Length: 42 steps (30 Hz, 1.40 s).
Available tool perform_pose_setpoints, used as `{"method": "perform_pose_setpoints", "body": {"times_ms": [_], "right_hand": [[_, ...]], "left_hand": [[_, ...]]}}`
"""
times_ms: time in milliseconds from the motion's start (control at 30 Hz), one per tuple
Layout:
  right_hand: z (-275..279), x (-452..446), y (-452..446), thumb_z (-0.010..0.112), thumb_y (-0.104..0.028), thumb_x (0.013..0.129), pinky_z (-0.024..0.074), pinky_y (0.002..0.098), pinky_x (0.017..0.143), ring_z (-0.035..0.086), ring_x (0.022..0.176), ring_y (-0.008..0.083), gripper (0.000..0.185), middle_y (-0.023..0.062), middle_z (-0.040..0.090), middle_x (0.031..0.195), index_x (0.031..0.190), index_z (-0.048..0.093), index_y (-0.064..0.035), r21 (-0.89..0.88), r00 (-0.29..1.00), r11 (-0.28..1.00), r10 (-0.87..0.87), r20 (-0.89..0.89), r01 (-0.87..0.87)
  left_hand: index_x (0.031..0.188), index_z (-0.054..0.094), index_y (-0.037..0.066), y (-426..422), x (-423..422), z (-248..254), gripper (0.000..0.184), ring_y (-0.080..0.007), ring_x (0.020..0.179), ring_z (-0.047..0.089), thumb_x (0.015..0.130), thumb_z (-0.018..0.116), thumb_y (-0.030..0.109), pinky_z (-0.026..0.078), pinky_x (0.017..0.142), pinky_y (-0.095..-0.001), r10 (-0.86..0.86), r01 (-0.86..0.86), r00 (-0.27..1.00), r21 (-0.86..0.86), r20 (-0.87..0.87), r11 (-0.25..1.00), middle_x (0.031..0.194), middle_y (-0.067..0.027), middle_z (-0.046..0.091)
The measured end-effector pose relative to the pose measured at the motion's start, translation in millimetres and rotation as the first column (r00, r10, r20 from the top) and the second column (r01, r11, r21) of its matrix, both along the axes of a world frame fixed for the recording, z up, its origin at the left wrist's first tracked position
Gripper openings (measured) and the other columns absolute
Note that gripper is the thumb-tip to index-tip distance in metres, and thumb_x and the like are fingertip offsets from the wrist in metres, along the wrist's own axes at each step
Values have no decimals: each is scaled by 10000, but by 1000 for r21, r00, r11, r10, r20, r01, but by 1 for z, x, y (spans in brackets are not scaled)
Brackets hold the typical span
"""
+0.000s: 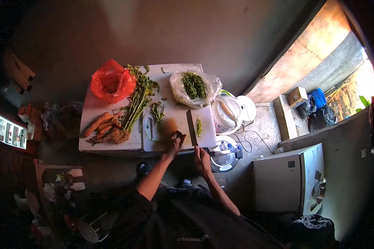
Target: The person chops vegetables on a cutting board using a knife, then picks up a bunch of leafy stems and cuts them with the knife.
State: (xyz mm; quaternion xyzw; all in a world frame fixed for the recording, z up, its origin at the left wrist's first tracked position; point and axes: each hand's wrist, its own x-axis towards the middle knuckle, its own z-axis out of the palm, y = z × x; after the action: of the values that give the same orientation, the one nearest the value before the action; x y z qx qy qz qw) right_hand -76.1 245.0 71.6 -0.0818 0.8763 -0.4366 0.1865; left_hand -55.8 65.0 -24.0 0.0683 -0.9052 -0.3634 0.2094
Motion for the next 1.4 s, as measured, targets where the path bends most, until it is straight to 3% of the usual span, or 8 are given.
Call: {"method": "perform_pose_setpoints", "body": {"times_ms": [67,133,267,433,733,933,1167,1400], "right_hand": [[-3,-2,4,396,-456,1007,407,501,618,574,680,451,566,276,567,703,814,546,54,-40,1000,999,-9,-18,8],[1,-5,7,398,-445,1011,417,507,613,589,716,471,556,293,573,711,820,556,53,-22,1000,1000,2,-17,-3],[-3,-10,9,380,-461,1010,415,496,637,584,697,436,573,279,570,719,828,555,54,17,999,999,33,8,-34],[6,-14,7,361,-468,1011,420,508,664,589,755,469,583,299,586,763,850,568,53,67,997,995,67,44,-70],[8,-22,-2,375,-458,1009,451,572,737,582,901,525,585,356,600,828,874,602,64,119,995,988,95,20,-97],[-6,-17,-5,382,-425,1017,440,590,712,573,889,531,539,362,596,835,892,596,54,145,994,984,105,-25,-100],[-18,-31,-24,412,-384,1013,435,586,663,569,825,547,509,356,587,786,865,605,64,127,985,988,103,-140,-85],[-1,-27,-20,411,-386,1012,425,596,694,570,852,551,509,369,583,801,867,603,63,147,996,987,75,-57,-66]], "left_hand": [[1078,587,57,-1,-2,5,250,-393,926,558,839,650,94,457,772,-444,9,-15,998,117,55,993,994,-195,568],[1078,573,57,-6,-1,9,186,-391,882,574,896,600,87,468,744,-432,-59,54,993,-53,-100,997,959,-181,580],[892,655,43,-1,-3,24,65,-325,830,603,831,637,59,471,669,-398,22,-42,971,-77,-238,996,795,-123,581],[907,672,46,-9,-4,18,188,-301,879,607,755,562,33,509,732,-402,-16,-20,988,-224,-154,974,902,-100,599],[965,683,101,-5,-7,21,224,-281,1020,580,786,547,96,526,813,-393,-16,30,999,-333,44,942,1082,-79,613],[974,697,105,-3,-6,1,231,-310,1080,571,782,572,131,509,850,-411,-2,0,1000,-333,-5,943,1195,-106,605],[896,691,69,1,-8,6,176,-327,1032,583,767,586,129,498,831,-413,-13,-22,993,-304,-114,952,1091,-129,620],[839,676,63,-4,-10,16,124,-317,984,580,758,593,106,502,813,-401,-40,25,998,-268,-51,963,1050,-122,600]]}}
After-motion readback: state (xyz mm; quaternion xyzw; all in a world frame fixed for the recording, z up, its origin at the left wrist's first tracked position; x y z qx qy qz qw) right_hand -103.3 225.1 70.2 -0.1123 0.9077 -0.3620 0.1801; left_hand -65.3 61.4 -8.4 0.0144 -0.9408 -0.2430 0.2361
